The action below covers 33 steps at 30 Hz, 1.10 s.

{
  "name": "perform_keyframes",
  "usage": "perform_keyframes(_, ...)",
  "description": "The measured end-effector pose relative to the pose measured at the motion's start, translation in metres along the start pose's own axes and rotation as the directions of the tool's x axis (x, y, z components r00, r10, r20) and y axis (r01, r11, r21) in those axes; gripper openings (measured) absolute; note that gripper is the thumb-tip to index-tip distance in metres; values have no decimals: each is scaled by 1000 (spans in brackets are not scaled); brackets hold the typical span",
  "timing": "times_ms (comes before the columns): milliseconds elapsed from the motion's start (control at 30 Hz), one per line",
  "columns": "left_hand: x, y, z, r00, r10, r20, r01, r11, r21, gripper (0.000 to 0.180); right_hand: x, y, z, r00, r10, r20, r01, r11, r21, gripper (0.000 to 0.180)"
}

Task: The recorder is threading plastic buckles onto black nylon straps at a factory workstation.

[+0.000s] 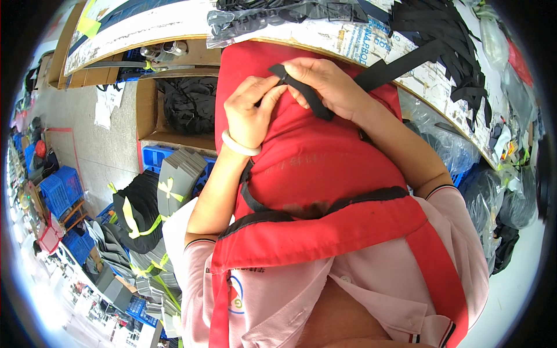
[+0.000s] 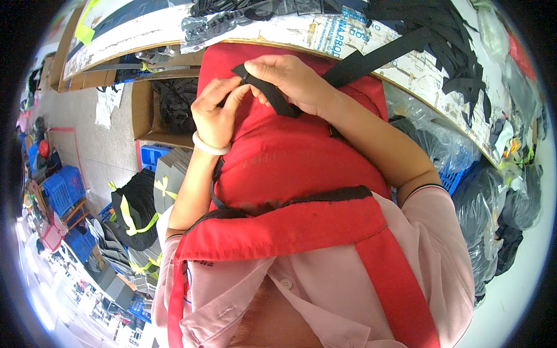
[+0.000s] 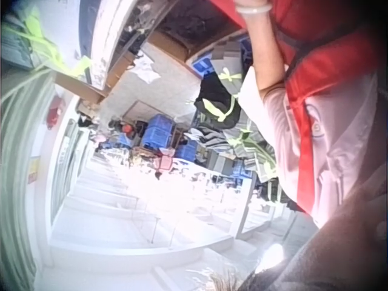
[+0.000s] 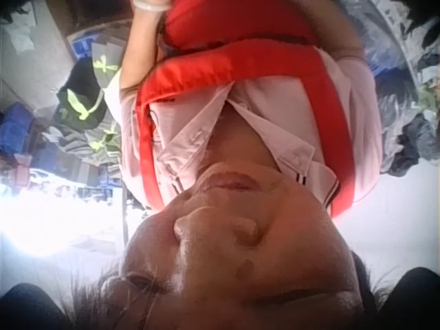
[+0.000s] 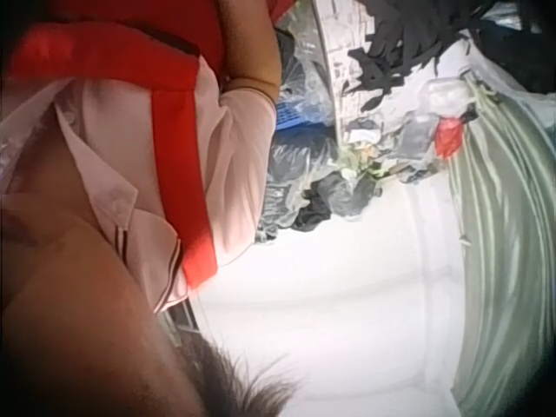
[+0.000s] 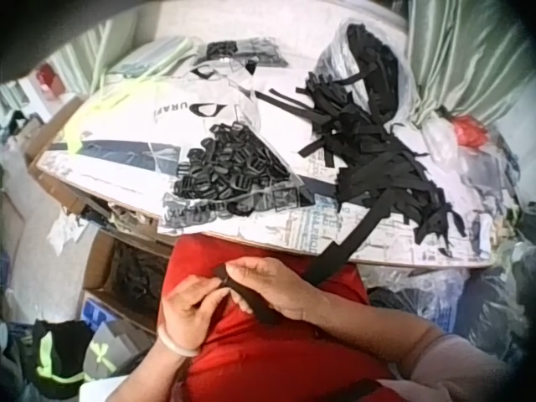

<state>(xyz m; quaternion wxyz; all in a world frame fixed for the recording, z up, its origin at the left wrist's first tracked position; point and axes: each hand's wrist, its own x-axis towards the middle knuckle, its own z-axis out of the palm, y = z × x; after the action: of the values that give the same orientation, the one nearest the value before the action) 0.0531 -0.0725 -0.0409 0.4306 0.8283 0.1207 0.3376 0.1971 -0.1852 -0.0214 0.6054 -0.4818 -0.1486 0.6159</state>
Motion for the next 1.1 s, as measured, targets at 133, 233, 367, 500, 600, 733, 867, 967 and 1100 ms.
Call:
perform_keyframes(133,-2,-2,-4,626,-666,406,634,131,-762,24,4,3,2,967,-251,53,256,943,-211,24)
perform_keyframes(233,-6,-13,-4,564,-668,487,651,-3,-759,26,8,16,-2,845,-527,95,453,609,-651,15)
perform_keyframes(367,-1,-4,-12,655,-588,474,631,82,-771,22,-16,-17,28,578,-774,257,657,256,-709,13)
perform_keyframes(500,8,3,-9,660,-689,301,605,249,-757,18,-19,-32,23,920,-392,18,269,598,-755,23)
perform_keyframes(600,5,7,-8,658,-706,263,618,307,-724,19,-18,-17,12,977,-213,21,179,759,-626,25)
perform_keyframes(733,1,8,-6,723,-654,224,600,433,-673,19,-12,-12,15,988,-133,-76,66,816,-574,30)
perform_keyframes(867,4,8,-9,698,-680,223,600,387,-700,17,1,-3,4,984,-153,-87,101,897,-430,25)
perform_keyframes(967,4,10,-16,717,-646,262,611,402,-682,17,0,-4,-4,993,111,49,-110,994,-26,25)
perform_keyframes(1100,-1,10,-32,691,-644,328,656,366,-660,18,14,3,4,993,-14,121,32,990,-141,22)
